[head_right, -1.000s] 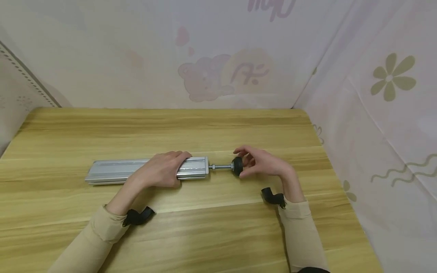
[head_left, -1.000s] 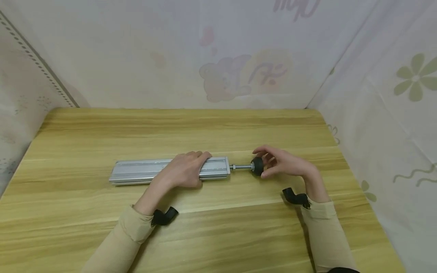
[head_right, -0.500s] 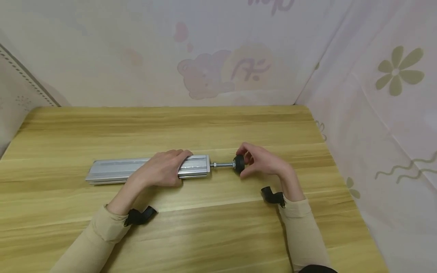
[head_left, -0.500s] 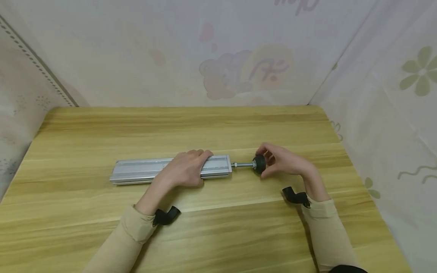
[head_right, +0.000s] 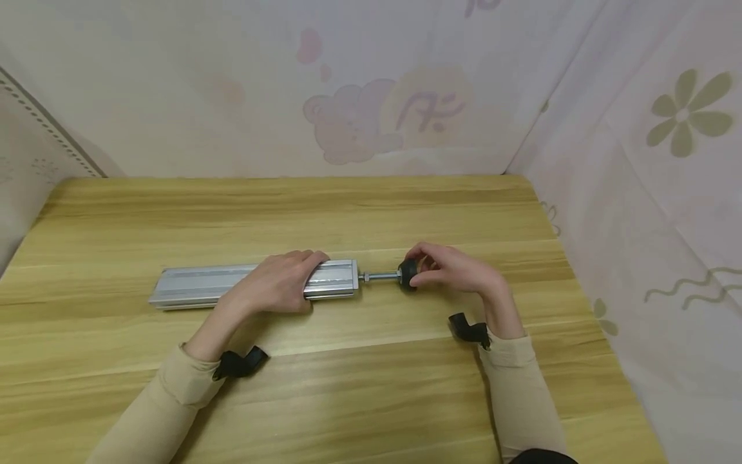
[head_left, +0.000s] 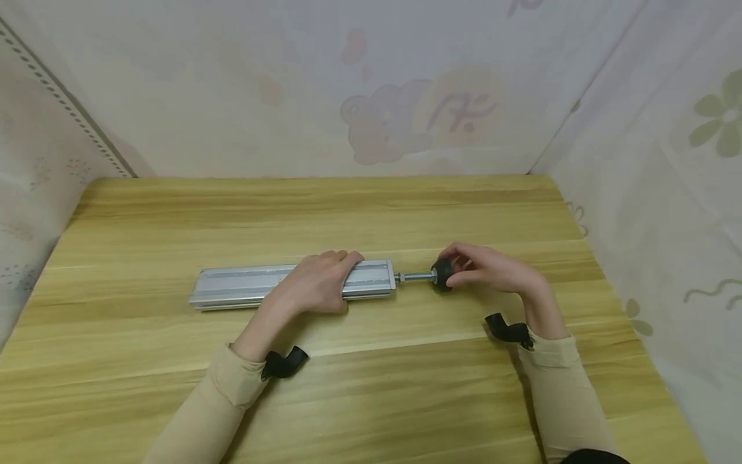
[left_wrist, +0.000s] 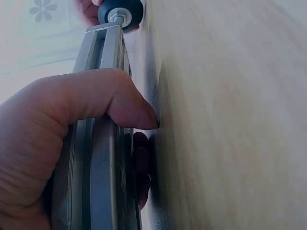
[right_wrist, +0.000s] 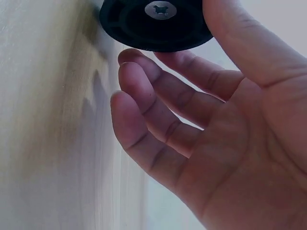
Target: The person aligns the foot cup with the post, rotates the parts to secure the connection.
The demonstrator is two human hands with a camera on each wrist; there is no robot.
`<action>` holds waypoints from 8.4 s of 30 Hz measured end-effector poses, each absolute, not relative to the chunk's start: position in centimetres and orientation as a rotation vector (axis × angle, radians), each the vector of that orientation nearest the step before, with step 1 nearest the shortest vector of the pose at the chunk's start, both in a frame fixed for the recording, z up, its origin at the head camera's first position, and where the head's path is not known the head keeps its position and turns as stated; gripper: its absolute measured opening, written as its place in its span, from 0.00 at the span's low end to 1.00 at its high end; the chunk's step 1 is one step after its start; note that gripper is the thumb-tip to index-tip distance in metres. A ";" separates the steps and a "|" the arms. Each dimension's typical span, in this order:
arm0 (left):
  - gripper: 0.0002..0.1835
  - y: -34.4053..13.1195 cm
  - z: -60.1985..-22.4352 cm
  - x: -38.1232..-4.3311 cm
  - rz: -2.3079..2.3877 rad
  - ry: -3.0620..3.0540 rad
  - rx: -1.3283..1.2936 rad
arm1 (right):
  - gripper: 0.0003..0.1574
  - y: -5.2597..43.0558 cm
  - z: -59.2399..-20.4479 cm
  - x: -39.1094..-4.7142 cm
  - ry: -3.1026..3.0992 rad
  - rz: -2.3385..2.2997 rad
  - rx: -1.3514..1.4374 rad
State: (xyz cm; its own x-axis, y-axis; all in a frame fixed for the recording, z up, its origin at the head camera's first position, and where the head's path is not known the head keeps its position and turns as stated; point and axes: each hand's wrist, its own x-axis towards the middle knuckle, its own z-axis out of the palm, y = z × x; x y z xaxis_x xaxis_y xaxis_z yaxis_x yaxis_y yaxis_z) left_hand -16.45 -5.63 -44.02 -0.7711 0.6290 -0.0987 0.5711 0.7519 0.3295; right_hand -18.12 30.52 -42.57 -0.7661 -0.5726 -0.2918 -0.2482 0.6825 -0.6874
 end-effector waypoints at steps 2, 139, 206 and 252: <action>0.44 -5.6 -44.1 -16.5 0.417 2.739 0.953 | 0.33 30.5 -42.5 -18.0 2.390 -0.897 -0.614; 0.44 -5.7 -44.0 -16.4 0.432 2.734 0.973 | 0.47 29.8 -42.4 -17.4 2.341 -0.999 -0.604; 0.44 -5.7 -44.0 -16.3 0.428 2.727 0.959 | 0.44 29.3 -43.0 -17.6 2.396 -0.970 -0.646; 0.45 -5.8 -44.0 -16.4 0.422 2.724 0.955 | 0.29 29.9 -42.6 -17.6 2.423 -0.906 -0.666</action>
State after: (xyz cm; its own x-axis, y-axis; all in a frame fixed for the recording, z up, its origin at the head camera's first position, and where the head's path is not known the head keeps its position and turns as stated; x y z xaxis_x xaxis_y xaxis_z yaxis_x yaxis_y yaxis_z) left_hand -16.38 -5.77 -44.00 -0.7631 0.6361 -0.1144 0.5716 0.7469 0.3398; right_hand -17.60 29.87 -42.65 -0.7737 -0.5814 -0.2517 -0.2738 0.6651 -0.6948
